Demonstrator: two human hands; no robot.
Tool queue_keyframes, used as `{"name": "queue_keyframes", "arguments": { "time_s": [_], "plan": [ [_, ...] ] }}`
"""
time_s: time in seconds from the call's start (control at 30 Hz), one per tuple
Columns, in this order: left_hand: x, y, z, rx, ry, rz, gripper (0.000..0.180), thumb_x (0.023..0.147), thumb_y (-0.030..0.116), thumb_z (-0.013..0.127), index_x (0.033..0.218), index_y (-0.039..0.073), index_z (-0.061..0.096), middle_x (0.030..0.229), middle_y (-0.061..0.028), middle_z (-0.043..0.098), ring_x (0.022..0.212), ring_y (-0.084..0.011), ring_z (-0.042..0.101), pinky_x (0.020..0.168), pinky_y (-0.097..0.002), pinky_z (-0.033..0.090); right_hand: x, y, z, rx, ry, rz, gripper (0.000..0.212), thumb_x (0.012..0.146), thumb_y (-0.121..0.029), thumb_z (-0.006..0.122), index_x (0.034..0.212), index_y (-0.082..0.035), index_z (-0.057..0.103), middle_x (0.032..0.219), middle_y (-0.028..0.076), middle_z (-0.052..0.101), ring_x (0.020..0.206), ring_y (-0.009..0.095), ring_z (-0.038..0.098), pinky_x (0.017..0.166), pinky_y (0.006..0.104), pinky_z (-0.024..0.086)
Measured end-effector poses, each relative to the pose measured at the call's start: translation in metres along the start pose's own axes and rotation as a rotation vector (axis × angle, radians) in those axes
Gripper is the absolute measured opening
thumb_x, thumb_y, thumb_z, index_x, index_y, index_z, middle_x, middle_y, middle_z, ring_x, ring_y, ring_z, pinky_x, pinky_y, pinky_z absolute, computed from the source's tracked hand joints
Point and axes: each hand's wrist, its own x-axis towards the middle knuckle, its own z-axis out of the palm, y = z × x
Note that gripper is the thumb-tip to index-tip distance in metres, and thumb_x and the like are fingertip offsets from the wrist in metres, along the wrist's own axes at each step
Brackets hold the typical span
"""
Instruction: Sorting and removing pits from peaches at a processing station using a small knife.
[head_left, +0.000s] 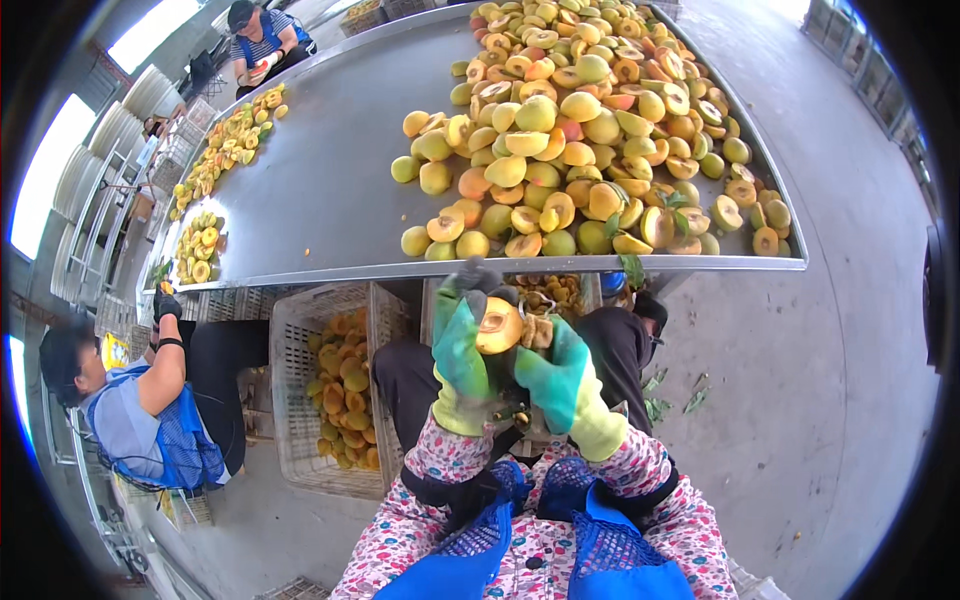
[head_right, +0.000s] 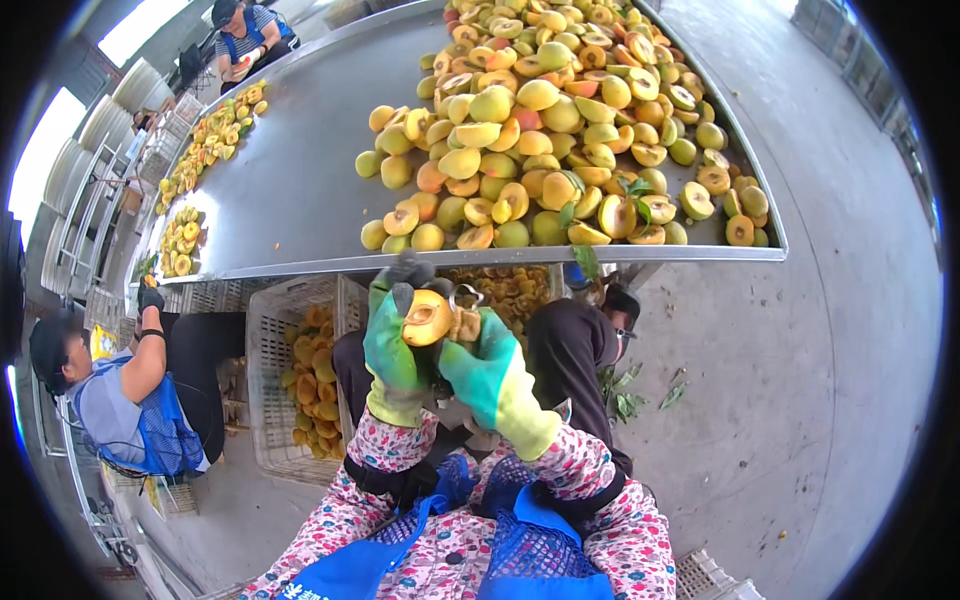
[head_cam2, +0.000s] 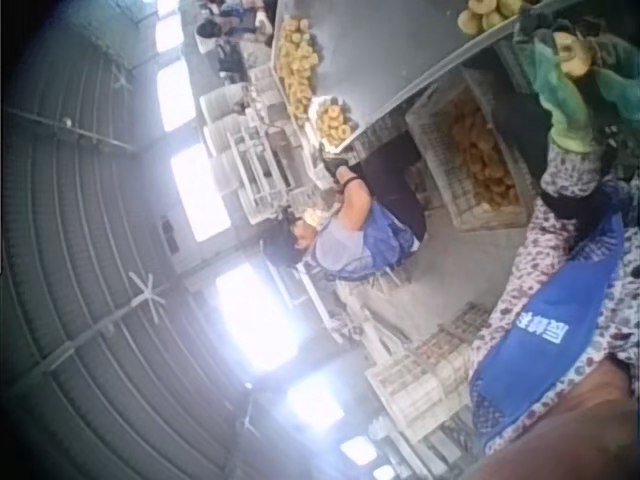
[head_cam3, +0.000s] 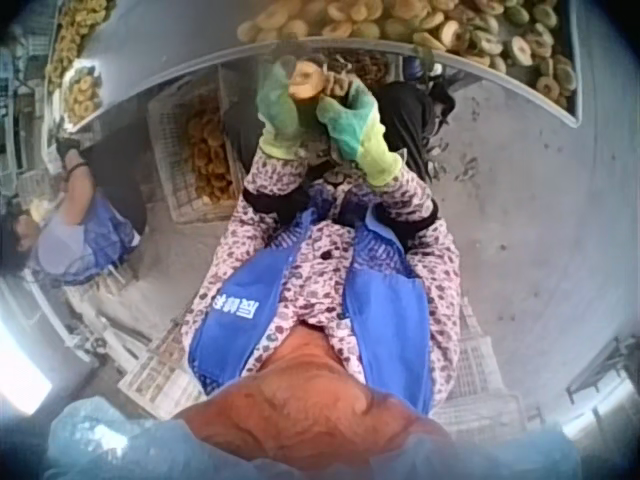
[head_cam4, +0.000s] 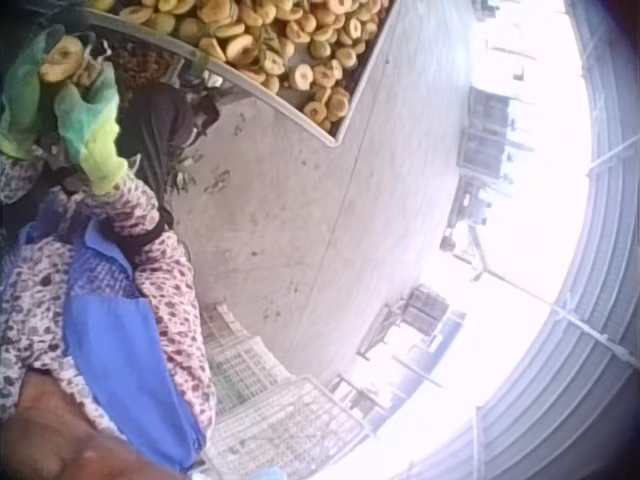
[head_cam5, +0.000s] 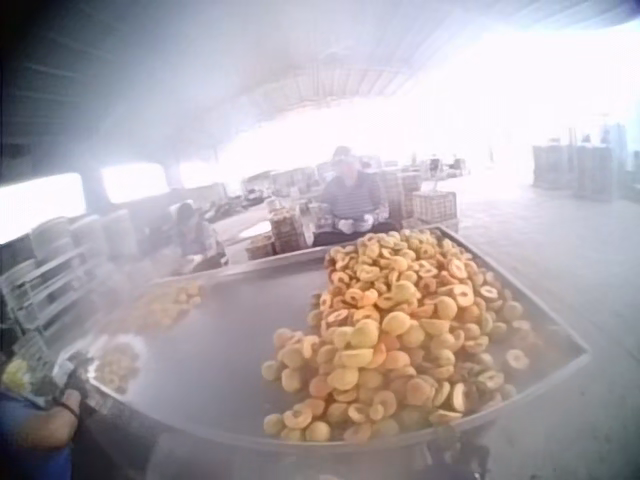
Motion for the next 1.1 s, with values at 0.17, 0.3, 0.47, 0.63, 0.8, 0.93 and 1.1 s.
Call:
{"name": "queue_keyframes", "arguments": {
  "time_s": [0.17,0.3,0.47,0.63,0.8,0.93,1.1],
  "plan": [
    [-0.007,-0.004,-0.008,0.038,-0.016,-0.023,0.039,0.099,0.029,0.039,0.124,0.001,0.049,0.109,-0.0121,0.06,0.095,-0.022,0.061,0.087,-0.0346,0.05,0.0,-0.018,0.009,-1.022,0.083,-0.269,0.032,0.076,-0.017,0.064,0.103,-0.004,0.051,0.084,0.021,0.064,0.077,0.039,0.065,0.065,0.0449,0.05],
    [-0.001,-0.005,-0.019,0.305,-0.004,0.118,0.044,0.1,0.036,0.038,0.124,0.0,0.05,0.102,-0.0124,0.062,0.089,-0.0189,0.061,0.081,-0.0297,0.051,0.004,-0.014,-0.002,-1.28,-0.066,-0.309,0.032,0.077,-0.017,0.063,0.104,-0.007,0.049,0.085,0.019,0.065,0.076,0.04,0.063,0.064,0.048,0.049],
    [-0.007,-0.012,-0.011,0.515,0.096,0.311,0.039,0.098,0.029,0.044,0.119,-0.003,0.054,0.108,-0.0132,0.062,0.093,-0.0192,0.06,0.082,-0.0298,0.05,0.002,-0.004,-0.004,-1.334,-0.033,-0.347,0.033,0.076,-0.018,0.066,0.103,-0.005,0.052,0.079,0.02,0.064,0.073,0.043,0.062,0.06,0.0491,0.047],
    [-0.013,-0.009,-0.011,0.646,-0.101,0.314,0.032,0.095,0.015,0.05,0.118,-0.006,0.054,0.112,-0.0144,0.062,0.092,-0.0196,0.061,0.078,-0.0288,0.051,-0.003,-0.013,-0.008,-1.346,-0.063,-0.234,0.03,0.073,-0.017,0.067,0.095,-0.004,0.053,0.078,0.022,0.063,0.073,0.042,0.062,0.06,0.0493,0.047],
    [-0.015,-0.008,-0.018,0.126,0.078,-0.097,0.046,0.099,0.04,0.04,0.104,-0.001,0.06,0.095,-0.0107,0.064,0.082,-0.0177,0.062,0.075,-0.0298,0.053,-0.004,-0.002,-0.015,-1.538,-0.293,-0.358,0.034,0.071,-0.018,0.066,0.096,-0.002,0.05,0.076,0.016,0.061,0.069,0.036,0.062,0.057,0.0434,0.045],
    [-0.015,-0.01,-0.011,0.142,0.056,-0.197,0.057,0.099,0.049,0.037,0.106,-0.003,0.06,0.091,-0.0108,0.065,0.082,-0.0179,0.062,0.074,-0.0294,0.053,-0.007,-0.009,-0.022,-1.642,-0.372,-0.471,0.031,0.073,-0.02,0.066,0.095,-0.002,0.052,0.076,0.013,0.062,0.068,0.031,0.063,0.057,0.0397,0.046],
    [-0.018,-0.016,-0.018,0.479,0.034,0.058,0.055,0.101,0.045,0.037,0.107,-0.004,0.061,0.094,-0.01,0.066,0.085,-0.0172,0.062,0.077,-0.0283,0.051,-0.015,-0.037,-0.003,-1.273,-0.276,0.044,0.036,0.074,-0.024,0.068,0.098,-0.001,0.055,0.076,0.017,0.065,0.071,0.033,0.067,0.062,0.0407,0.05]
  ]
}}
